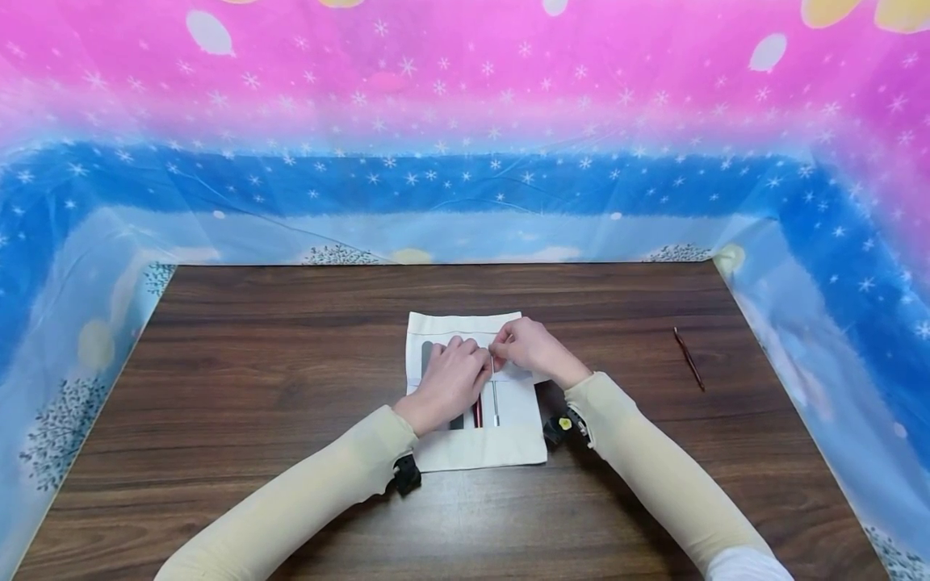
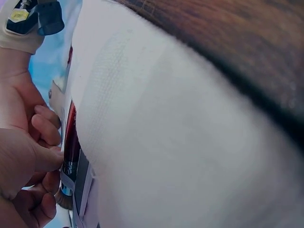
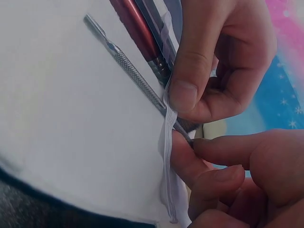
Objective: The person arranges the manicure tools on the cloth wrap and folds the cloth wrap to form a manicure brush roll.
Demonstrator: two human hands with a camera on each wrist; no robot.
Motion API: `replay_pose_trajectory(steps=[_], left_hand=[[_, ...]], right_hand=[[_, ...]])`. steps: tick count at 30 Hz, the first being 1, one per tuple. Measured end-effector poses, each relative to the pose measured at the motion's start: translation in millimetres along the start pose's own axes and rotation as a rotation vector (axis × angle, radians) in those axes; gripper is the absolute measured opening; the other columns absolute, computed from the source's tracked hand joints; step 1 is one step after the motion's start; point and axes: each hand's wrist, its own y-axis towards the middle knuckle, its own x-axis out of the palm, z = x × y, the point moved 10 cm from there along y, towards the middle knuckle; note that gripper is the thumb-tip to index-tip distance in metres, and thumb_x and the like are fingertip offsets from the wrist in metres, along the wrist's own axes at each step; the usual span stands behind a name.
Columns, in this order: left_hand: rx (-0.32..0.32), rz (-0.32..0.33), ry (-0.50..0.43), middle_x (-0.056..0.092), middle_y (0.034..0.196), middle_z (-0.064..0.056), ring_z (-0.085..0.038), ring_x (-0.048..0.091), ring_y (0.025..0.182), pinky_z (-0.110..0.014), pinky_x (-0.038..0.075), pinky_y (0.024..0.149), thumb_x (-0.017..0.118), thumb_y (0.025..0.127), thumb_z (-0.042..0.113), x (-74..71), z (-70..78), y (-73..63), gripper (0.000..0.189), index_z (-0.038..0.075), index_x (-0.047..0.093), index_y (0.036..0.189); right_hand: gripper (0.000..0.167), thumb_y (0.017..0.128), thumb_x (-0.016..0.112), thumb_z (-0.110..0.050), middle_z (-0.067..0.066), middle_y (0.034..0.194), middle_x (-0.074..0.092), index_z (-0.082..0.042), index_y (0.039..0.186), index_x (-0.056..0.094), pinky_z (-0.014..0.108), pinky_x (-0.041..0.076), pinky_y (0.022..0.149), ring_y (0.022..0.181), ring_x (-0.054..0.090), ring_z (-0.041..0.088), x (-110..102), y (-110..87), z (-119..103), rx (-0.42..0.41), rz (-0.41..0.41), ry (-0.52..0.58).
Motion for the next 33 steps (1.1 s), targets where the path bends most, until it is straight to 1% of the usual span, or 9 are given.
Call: replay_pose_trajectory(steps=[6, 12, 16, 21, 27, 30, 33], left_hand=[[-0.004, -0.002, -0.004, 0.062, 0.092, -0.001, -0.024, 0.052, 0.091, -0.048, 0.042, 0.083, 0.063, 0.105, 0.02, 0.6, -0.7, -0.5, 0.013, 0.014, 0.071, 0.096], [-0.002, 0.007, -0.028, 0.061, 0.089, -0.001, -0.025, 0.051, 0.089, -0.048, 0.041, 0.082, 0.063, 0.104, 0.017, 0.5, -0.1, -1.5, 0.013, 0.013, 0.07, 0.094], [0.006, 0.02, -0.026, 0.059, 0.087, 0.0, -0.025, 0.051, 0.087, -0.047, 0.041, 0.08, 0.063, 0.104, 0.016, 0.0, 0.5, -1.4, 0.014, 0.013, 0.069, 0.091], [0.013, 0.027, -0.013, 0.059, 0.086, -0.001, -0.025, 0.051, 0.085, -0.046, 0.04, 0.079, 0.063, 0.104, 0.016, -0.3, 1.3, -1.0, 0.016, 0.013, 0.069, 0.089], [0.008, 0.032, 0.019, 0.059, 0.087, 0.001, -0.023, 0.051, 0.086, -0.045, 0.041, 0.079, 0.062, 0.105, 0.018, 0.6, 0.9, -0.8, 0.016, 0.016, 0.068, 0.09], [0.008, 0.031, 0.025, 0.059, 0.087, 0.001, -0.022, 0.051, 0.086, -0.045, 0.041, 0.08, 0.063, 0.104, 0.017, 1.0, 0.9, -0.8, 0.016, 0.017, 0.067, 0.088], [0.012, 0.033, 0.026, 0.059, 0.086, 0.001, -0.022, 0.05, 0.085, -0.045, 0.041, 0.08, 0.063, 0.104, 0.017, 0.5, 1.4, -0.5, 0.017, 0.017, 0.067, 0.088]], right_hand=[[0.019, 0.102, 0.06, -0.016, -0.001, 0.077, 0.073, -0.008, 0.093, 0.074, 0.028, 0.035, 0.063, 0.068, 0.049, 0.016, 3, -1.7, 0, 0.012, -0.016, -0.012], [0.023, 0.098, 0.061, -0.014, -0.001, 0.074, 0.073, -0.009, 0.081, 0.076, 0.026, 0.032, 0.059, 0.062, 0.043, 0.014, 3, -2.5, -3, 0.001, -0.022, -0.048], [0.025, 0.098, 0.061, -0.013, -0.002, 0.071, 0.073, -0.01, 0.079, 0.076, 0.025, 0.031, 0.058, 0.059, 0.042, 0.013, 4, -2.6, -2, 0.023, -0.023, -0.064], [0.023, 0.098, 0.061, -0.014, -0.001, 0.072, 0.072, -0.009, 0.081, 0.076, 0.026, 0.033, 0.058, 0.061, 0.045, 0.014, 4, -4.0, -3, 0.029, -0.019, -0.075], [0.021, 0.099, 0.064, -0.018, 0.0, 0.074, 0.067, -0.01, 0.085, 0.077, 0.027, 0.038, 0.059, 0.063, 0.05, 0.015, -3, -7.6, -7, 0.016, -0.003, -0.115], [0.022, 0.101, 0.063, -0.021, 0.001, 0.078, 0.069, -0.01, 0.088, 0.078, 0.028, 0.04, 0.061, 0.066, 0.053, 0.016, -7, -9.5, -5, 0.023, -0.004, -0.104], [0.022, 0.102, 0.063, -0.023, 0.002, 0.081, 0.071, -0.008, 0.094, 0.078, 0.029, 0.043, 0.066, 0.071, 0.057, 0.017, -14, -11.8, -4, 0.009, 0.012, -0.091]])
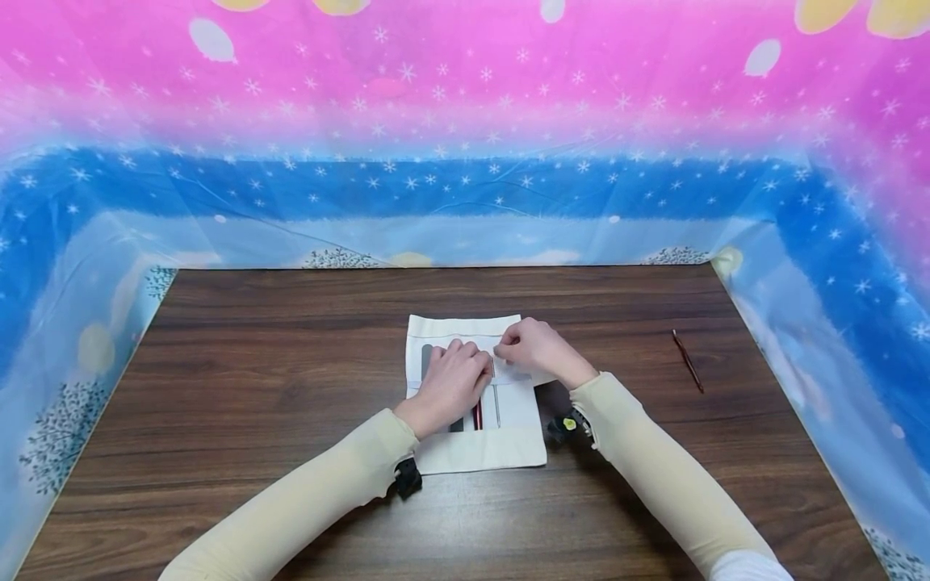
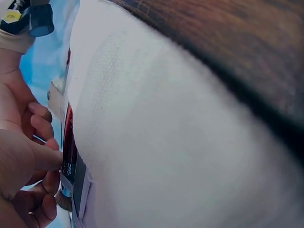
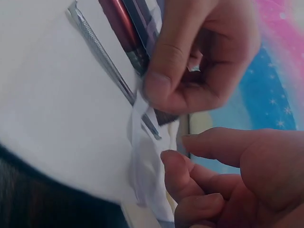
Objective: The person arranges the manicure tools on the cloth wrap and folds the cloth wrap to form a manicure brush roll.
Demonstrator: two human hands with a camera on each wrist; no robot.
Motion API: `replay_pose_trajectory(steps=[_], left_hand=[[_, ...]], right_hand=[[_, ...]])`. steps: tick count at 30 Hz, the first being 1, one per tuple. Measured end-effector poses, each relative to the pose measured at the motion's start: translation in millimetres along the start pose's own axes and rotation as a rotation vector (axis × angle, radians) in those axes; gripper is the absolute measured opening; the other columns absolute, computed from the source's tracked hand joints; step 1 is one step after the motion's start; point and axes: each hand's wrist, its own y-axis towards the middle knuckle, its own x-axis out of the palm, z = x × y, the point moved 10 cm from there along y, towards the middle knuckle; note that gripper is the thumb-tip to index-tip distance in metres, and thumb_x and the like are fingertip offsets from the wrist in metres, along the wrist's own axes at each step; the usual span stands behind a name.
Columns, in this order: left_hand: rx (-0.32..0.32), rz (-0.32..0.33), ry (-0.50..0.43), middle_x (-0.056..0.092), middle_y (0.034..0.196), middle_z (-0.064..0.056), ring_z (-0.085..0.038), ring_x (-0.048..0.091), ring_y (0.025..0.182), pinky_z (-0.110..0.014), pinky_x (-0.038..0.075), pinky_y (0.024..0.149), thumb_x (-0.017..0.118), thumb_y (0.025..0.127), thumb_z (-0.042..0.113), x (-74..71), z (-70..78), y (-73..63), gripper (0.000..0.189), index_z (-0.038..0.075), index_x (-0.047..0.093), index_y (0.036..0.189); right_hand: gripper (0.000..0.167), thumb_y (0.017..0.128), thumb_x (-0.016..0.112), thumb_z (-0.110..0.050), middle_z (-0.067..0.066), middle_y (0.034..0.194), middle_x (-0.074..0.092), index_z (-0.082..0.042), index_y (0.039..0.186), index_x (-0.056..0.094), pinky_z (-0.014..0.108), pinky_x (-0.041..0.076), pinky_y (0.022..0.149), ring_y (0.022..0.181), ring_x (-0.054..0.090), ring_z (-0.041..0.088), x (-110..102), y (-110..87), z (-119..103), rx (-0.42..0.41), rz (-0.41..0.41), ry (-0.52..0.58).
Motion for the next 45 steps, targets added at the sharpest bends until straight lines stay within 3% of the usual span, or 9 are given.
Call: replay_pose_trajectory(steps=[5, 13, 22, 31, 45], left_hand=[[0.008, 0.002, -0.018, 0.058, 0.086, 0.001, -0.022, 0.05, 0.084, -0.046, 0.041, 0.08, 0.061, 0.105, 0.014, -0.6, 0.7, 0.4, 0.018, 0.017, 0.068, 0.088], [0.018, 0.007, -0.034, 0.058, 0.085, 0.003, -0.021, 0.05, 0.084, -0.047, 0.041, 0.081, 0.065, 0.101, 0.014, 0.9, 1.8, 0.4, 0.015, 0.018, 0.067, 0.087], [0.033, -0.009, -0.04, 0.066, 0.095, 0.0, -0.022, 0.051, 0.089, -0.046, 0.041, 0.082, 0.068, 0.1, 0.016, -1.7, 8.8, 0.4, 0.007, 0.016, 0.075, 0.102], [0.042, -0.021, -0.031, 0.068, 0.099, -0.002, -0.022, 0.049, 0.086, -0.047, 0.042, 0.082, 0.068, 0.1, 0.016, 1.0, 12.3, 2.5, 0.01, 0.016, 0.077, 0.103], [0.033, -0.041, -0.014, 0.068, 0.098, -0.002, -0.024, 0.052, 0.089, -0.048, 0.042, 0.084, 0.073, 0.098, 0.022, 3.0, 13.0, 3.9, 0.008, 0.017, 0.078, 0.101]], right_hand=[[0.025, 0.103, 0.062, -0.026, 0.004, 0.086, 0.072, -0.006, 0.102, 0.076, 0.032, 0.046, 0.068, 0.074, 0.061, 0.019, -13, -7.5, 6, -0.027, 0.037, 0.025], [0.028, 0.104, 0.06, -0.028, 0.004, 0.082, 0.072, -0.004, 0.1, 0.075, 0.035, 0.048, 0.068, 0.072, 0.063, 0.018, -38, -27.8, 30, -0.048, 0.138, 0.028], [0.026, 0.104, 0.06, -0.027, 0.005, 0.088, 0.071, -0.004, 0.106, 0.074, 0.037, 0.048, 0.072, 0.076, 0.062, 0.019, -66, -50.1, 69, -0.018, 0.225, 0.015], [0.026, 0.105, 0.06, -0.025, 0.008, 0.086, 0.072, -0.003, 0.106, 0.073, 0.036, 0.044, 0.066, 0.072, 0.058, 0.021, -97, -72.1, 115, 0.033, 0.311, -0.032], [0.033, 0.105, 0.056, -0.028, 0.015, 0.096, 0.073, 0.0, 0.112, 0.072, 0.042, 0.045, 0.072, 0.079, 0.06, 0.028, -130, -94.9, 189, 0.164, 0.369, -0.082]])
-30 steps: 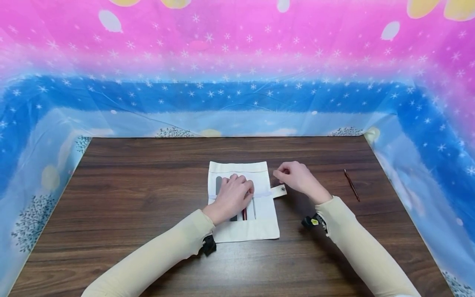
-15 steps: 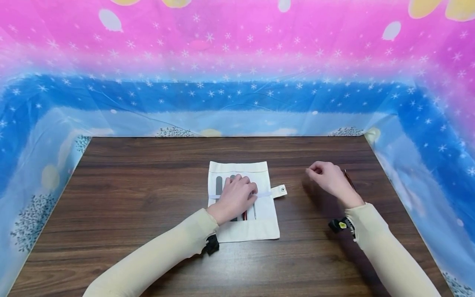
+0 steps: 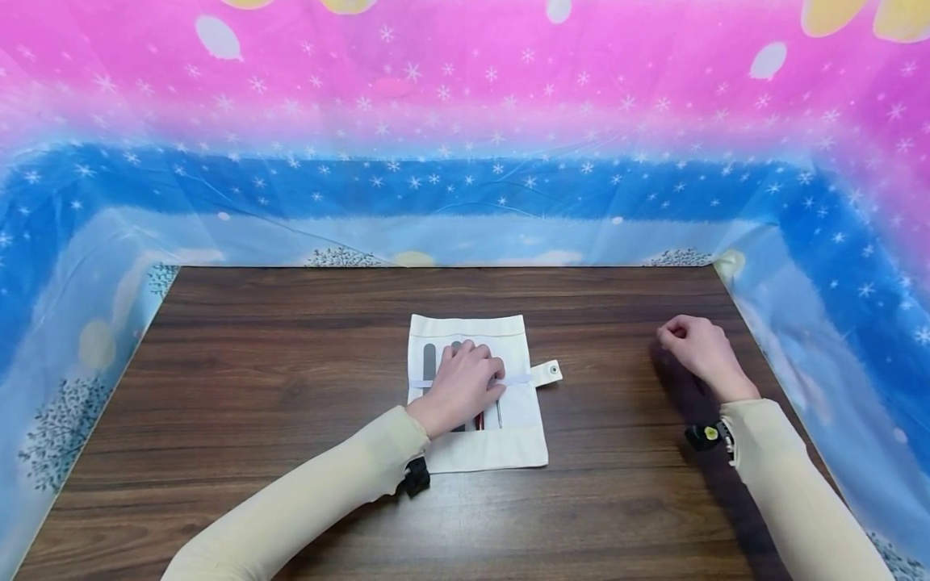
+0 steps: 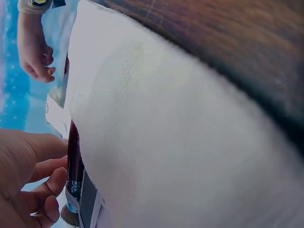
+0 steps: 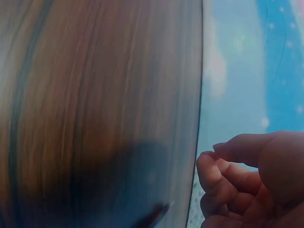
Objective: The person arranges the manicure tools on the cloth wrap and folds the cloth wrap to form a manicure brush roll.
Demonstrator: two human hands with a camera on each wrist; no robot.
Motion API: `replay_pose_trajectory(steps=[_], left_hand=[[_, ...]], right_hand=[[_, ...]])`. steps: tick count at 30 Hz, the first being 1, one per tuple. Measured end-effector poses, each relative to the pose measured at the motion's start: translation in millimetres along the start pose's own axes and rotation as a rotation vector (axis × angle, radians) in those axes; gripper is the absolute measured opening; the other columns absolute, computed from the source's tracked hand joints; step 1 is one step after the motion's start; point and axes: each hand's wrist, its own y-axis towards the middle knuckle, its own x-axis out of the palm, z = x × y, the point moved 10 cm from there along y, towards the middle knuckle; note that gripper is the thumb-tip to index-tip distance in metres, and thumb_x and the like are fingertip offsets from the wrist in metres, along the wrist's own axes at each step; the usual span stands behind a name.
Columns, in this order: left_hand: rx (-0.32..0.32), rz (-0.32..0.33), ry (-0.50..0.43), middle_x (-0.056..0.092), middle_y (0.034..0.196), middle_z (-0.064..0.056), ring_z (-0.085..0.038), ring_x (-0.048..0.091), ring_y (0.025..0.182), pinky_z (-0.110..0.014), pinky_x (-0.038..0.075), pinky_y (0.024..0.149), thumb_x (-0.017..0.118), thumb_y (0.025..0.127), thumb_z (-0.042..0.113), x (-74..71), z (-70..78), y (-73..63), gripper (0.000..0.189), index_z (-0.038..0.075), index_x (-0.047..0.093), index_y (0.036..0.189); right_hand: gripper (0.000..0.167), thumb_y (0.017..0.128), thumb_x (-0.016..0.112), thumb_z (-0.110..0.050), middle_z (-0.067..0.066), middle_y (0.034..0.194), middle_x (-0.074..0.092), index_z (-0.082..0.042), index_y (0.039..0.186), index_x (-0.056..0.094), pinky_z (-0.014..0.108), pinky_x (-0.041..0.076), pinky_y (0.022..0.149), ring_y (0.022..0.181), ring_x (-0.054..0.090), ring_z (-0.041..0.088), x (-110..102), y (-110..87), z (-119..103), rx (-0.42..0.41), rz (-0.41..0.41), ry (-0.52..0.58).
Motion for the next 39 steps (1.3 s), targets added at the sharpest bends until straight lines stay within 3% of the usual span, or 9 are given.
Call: replay_pose_trajectory(steps=[8, 19, 24, 35, 39], left_hand=[[0.009, 0.009, 0.004, 0.067, 0.097, -0.001, -0.022, 0.05, 0.087, -0.046, 0.042, 0.082, 0.07, 0.099, 0.019, -0.5, 0.9, -0.7, 0.008, 0.018, 0.078, 0.098], [-0.013, -0.012, 0.021, 0.069, 0.1, -0.001, -0.022, 0.053, 0.092, -0.047, 0.044, 0.085, 0.069, 0.1, 0.019, 3.7, 1.6, 1.8, 0.009, 0.019, 0.078, 0.102], [-0.015, -0.015, 0.033, 0.069, 0.1, 0.0, -0.022, 0.053, 0.091, -0.046, 0.043, 0.084, 0.069, 0.1, 0.019, 5.5, 1.6, 3.5, 0.01, 0.019, 0.078, 0.104], [-0.004, 0.004, 0.046, 0.068, 0.097, 0.0, -0.022, 0.053, 0.09, -0.045, 0.042, 0.082, 0.069, 0.101, 0.019, 4.6, 2.7, 4.4, 0.009, 0.02, 0.078, 0.102], [-0.005, 0.005, 0.044, 0.068, 0.098, 0.0, -0.023, 0.054, 0.091, -0.045, 0.042, 0.082, 0.07, 0.1, 0.019, 5.7, 2.7, 5.2, 0.008, 0.02, 0.078, 0.101]], right_hand=[[0.029, 0.101, 0.058, -0.026, 0.021, 0.102, 0.071, -0.001, 0.109, 0.071, 0.055, 0.048, 0.074, 0.089, 0.063, 0.041, -8, 3.9, 31, 0.06, 0.052, -0.054], [0.029, 0.1, 0.059, -0.026, 0.024, 0.103, 0.068, 0.0, 0.111, 0.067, 0.053, 0.047, 0.067, 0.086, 0.063, 0.042, -5, 4.8, 55, 0.165, 0.036, -0.088], [0.03, 0.102, 0.058, -0.027, 0.025, 0.108, 0.068, 0.0, 0.111, 0.067, 0.056, 0.046, 0.07, 0.09, 0.062, 0.044, -7, 3.9, 59, 0.201, 0.026, -0.083], [0.029, 0.101, 0.058, -0.026, 0.025, 0.109, 0.067, 0.0, 0.11, 0.068, 0.06, 0.046, 0.075, 0.093, 0.061, 0.044, -5, 3.2, 66, 0.196, 0.0, -0.088], [0.028, 0.102, 0.06, -0.025, 0.025, 0.106, 0.067, 0.0, 0.11, 0.068, 0.056, 0.046, 0.074, 0.089, 0.06, 0.042, -4, 1.5, 60, 0.159, -0.012, -0.082]])
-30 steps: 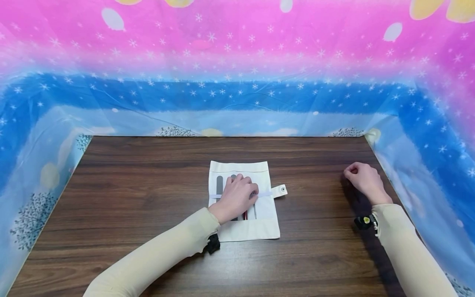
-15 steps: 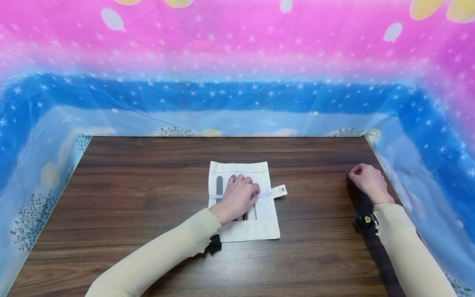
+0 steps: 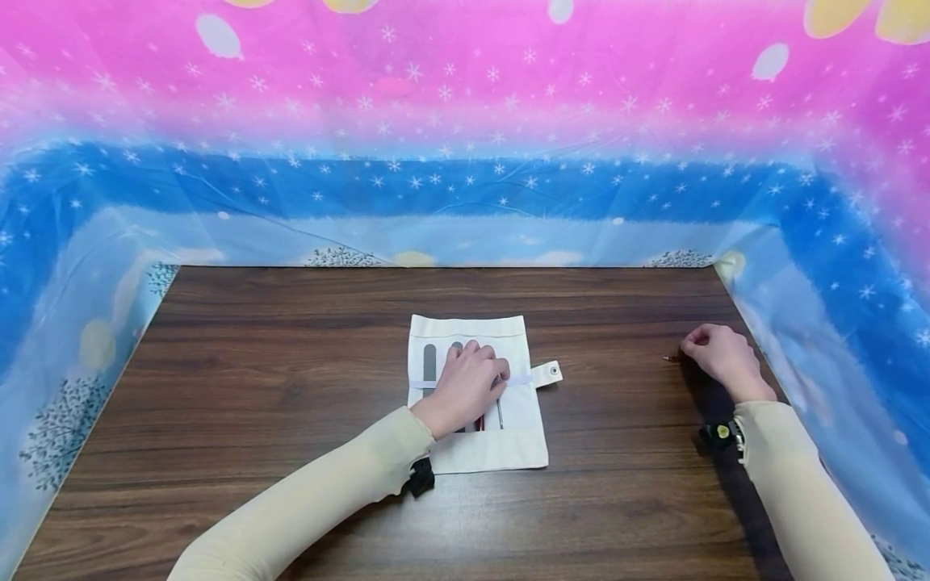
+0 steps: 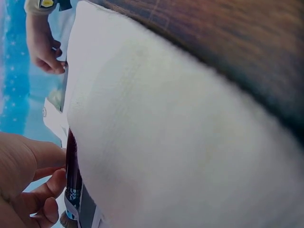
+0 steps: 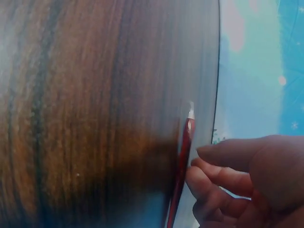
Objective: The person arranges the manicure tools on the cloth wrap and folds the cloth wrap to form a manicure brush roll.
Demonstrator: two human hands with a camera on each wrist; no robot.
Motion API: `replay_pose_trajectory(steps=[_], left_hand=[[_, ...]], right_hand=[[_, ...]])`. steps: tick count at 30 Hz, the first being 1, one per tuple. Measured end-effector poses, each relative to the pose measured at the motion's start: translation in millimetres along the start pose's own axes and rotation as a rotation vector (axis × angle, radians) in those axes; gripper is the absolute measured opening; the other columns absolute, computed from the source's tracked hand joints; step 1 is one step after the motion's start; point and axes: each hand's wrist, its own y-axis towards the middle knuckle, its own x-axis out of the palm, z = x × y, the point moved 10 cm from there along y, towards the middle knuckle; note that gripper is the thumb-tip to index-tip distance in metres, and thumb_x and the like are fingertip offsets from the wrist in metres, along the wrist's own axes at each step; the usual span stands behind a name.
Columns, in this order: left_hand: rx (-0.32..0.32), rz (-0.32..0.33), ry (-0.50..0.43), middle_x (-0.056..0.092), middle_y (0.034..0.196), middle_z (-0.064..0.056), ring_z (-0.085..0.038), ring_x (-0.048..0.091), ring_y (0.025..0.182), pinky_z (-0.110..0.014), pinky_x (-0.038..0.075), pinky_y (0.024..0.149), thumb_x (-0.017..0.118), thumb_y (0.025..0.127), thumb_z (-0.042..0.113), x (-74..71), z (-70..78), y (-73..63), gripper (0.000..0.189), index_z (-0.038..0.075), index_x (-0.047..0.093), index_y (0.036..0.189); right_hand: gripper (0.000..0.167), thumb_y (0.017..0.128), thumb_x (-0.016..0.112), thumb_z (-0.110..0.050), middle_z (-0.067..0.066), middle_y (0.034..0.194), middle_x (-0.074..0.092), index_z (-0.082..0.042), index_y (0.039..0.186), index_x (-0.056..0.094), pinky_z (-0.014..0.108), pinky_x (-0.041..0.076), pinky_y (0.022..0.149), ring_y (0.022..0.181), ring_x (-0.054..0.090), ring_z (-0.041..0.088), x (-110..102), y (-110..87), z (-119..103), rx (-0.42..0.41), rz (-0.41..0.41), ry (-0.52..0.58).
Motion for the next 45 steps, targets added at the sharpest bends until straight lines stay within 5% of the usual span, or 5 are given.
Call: replay_pose_trajectory(steps=[8, 15, 21, 32, 45], left_hand=[[0.0, 0.004, -0.005, 0.069, 0.097, 0.0, -0.022, 0.054, 0.09, -0.046, 0.043, 0.082, 0.07, 0.1, 0.018, -1.2, 0.8, 0.3, 0.008, 0.02, 0.078, 0.101], [-0.003, 0.01, 0.002, 0.069, 0.097, 0.0, -0.022, 0.054, 0.09, -0.046, 0.043, 0.083, 0.069, 0.1, 0.017, -0.4, 0.2, 0.2, 0.008, 0.02, 0.077, 0.099], [-0.005, 0.006, -0.001, 0.068, 0.096, 0.0, -0.022, 0.054, 0.09, -0.045, 0.042, 0.082, 0.069, 0.1, 0.018, -0.3, -0.3, 0.4, 0.008, 0.02, 0.077, 0.099], [0.006, 0.01, -0.013, 0.068, 0.095, 0.0, -0.023, 0.054, 0.089, -0.046, 0.042, 0.082, 0.069, 0.099, 0.017, -0.8, 0.2, 0.6, 0.008, 0.019, 0.077, 0.099], [0.0, -0.002, 0.002, 0.068, 0.096, 0.0, -0.021, 0.053, 0.09, -0.044, 0.041, 0.082, 0.068, 0.1, 0.018, 0.9, -0.1, 1.1, 0.009, 0.019, 0.077, 0.1]], right_hand=[[0.018, 0.101, 0.058, -0.01, 0.023, 0.103, 0.069, 0.001, 0.11, 0.07, 0.054, 0.047, 0.075, 0.087, 0.061, 0.037, -6, -6.5, -18, -0.187, -0.069, -0.071], [0.03, 0.08, 0.056, 0.009, 0.024, 0.102, 0.065, -0.003, 0.103, 0.071, 0.056, 0.047, 0.08, 0.094, 0.06, 0.04, -1, -10.0, -22, -0.3, -0.156, -0.161], [0.014, 0.089, 0.068, 0.002, 0.028, 0.108, 0.063, -0.005, 0.101, 0.07, 0.061, 0.046, 0.084, 0.103, 0.058, 0.045, 6, -11.6, -19, -0.289, -0.199, -0.161], [0.004, 0.093, 0.072, -0.01, 0.012, 0.091, 0.064, -0.007, 0.096, 0.07, 0.056, 0.046, 0.077, 0.086, 0.056, 0.032, 5, -7.5, -20, -0.284, -0.146, -0.15], [0.011, 0.098, 0.067, -0.015, 0.011, 0.089, 0.068, -0.005, 0.096, 0.068, 0.05, 0.049, 0.069, 0.077, 0.06, 0.026, 11, -6.4, -23, -0.218, -0.166, -0.163]])
